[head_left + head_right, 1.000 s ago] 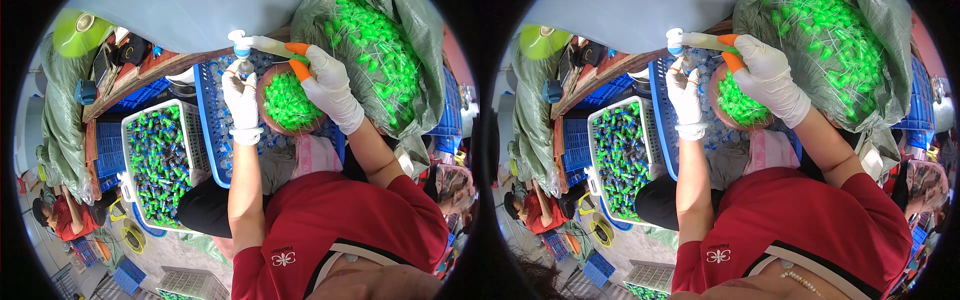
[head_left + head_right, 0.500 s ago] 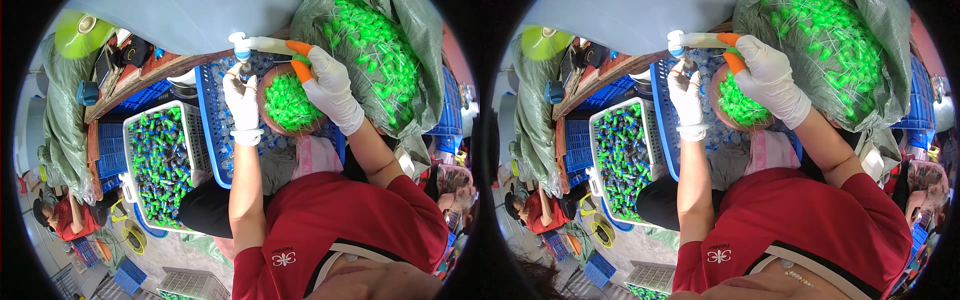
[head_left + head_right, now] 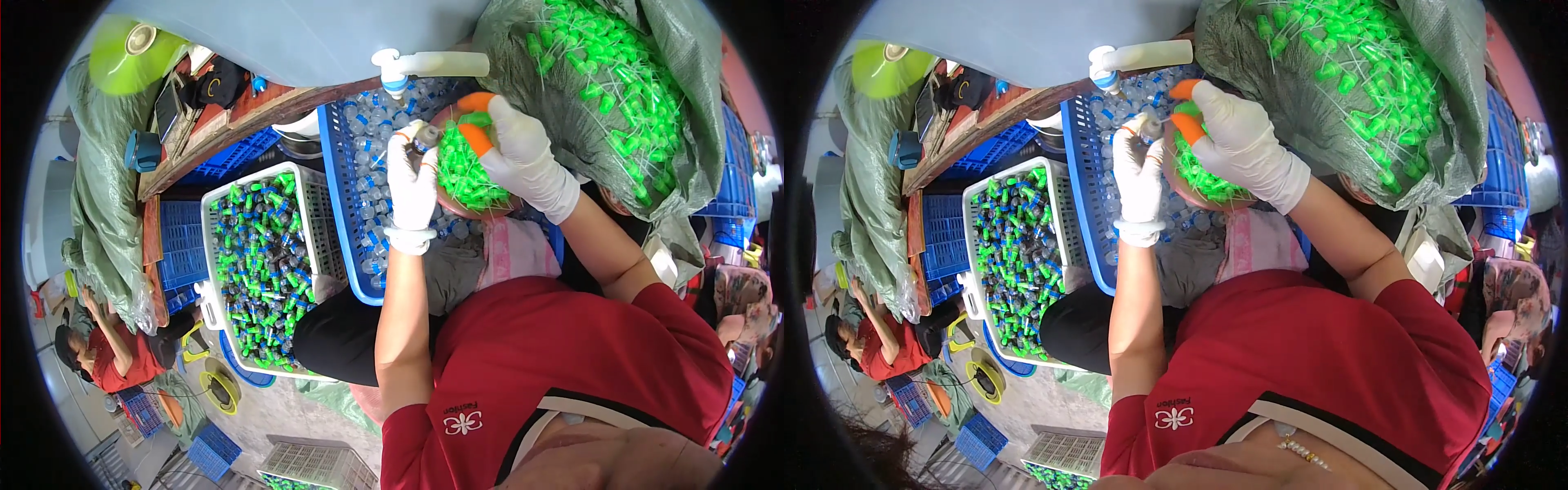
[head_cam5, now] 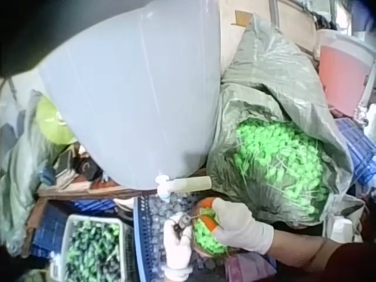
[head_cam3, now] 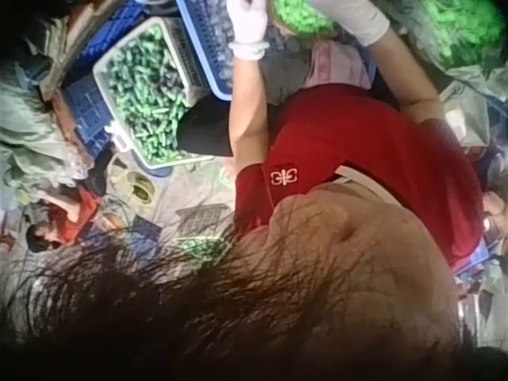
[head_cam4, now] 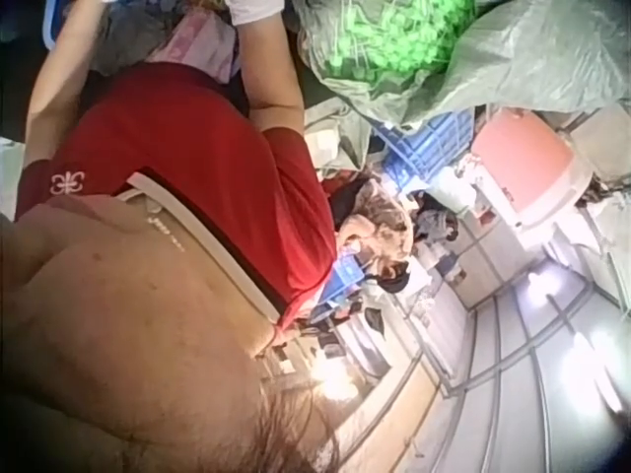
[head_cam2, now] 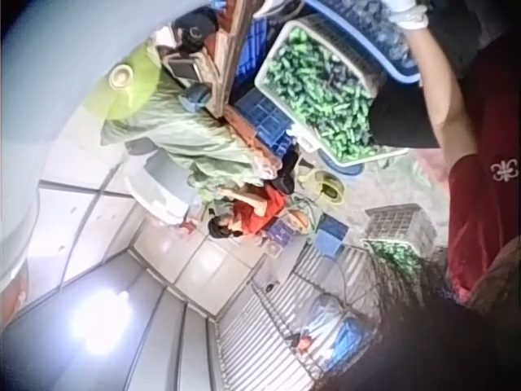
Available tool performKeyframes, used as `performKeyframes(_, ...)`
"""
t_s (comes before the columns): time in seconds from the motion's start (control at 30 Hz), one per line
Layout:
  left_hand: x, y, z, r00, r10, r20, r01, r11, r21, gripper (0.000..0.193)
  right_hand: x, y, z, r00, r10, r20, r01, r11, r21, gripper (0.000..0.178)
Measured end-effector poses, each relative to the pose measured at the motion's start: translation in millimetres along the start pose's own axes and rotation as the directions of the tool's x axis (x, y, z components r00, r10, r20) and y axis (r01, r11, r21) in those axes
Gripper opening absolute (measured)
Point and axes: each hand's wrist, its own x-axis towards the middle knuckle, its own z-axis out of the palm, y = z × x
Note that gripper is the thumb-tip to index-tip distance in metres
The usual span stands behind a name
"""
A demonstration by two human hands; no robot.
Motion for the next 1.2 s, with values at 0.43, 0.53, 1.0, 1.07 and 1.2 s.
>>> performKeyframes(0.43,-33.3,-13.3,27.9,0.985,0.146,0.094,-0.172,0.900,0.401,0.041,-24.7,36.4,29.8,0.832,0.366,0.417,-0.504,0.813,0.292,0.016)
performKeyframes(0.53,-34.8,-13.6,23.2,0.960,0.229,0.160,-0.279,0.816,0.507,0.041,-57.3,56.0,39.4,0.803,0.386,0.455,-0.584,0.665,0.465,0.019)
performKeyframes(1.0,-77.3,-17.4,9.2,0.863,-0.395,0.315,0.427,0.903,-0.037,0.035,-80.0,56.6,11.6,0.814,0.009,0.581,-0.023,1.000,0.017,0.027)
performKeyframes(1.07,-86.3,-18.1,18.9,0.961,-0.103,0.258,0.031,0.963,0.267,0.036,-85.9,58.8,20.9,0.613,0.318,0.724,-0.655,0.717,0.240,0.030)
performKeyframes(1.2,-101.4,-14.7,14.4,0.971,0.096,0.219,-0.195,0.846,0.495,0.033,-83.7,57.1,24.9,0.223,0.448,0.866,-0.939,0.338,0.067,0.033)
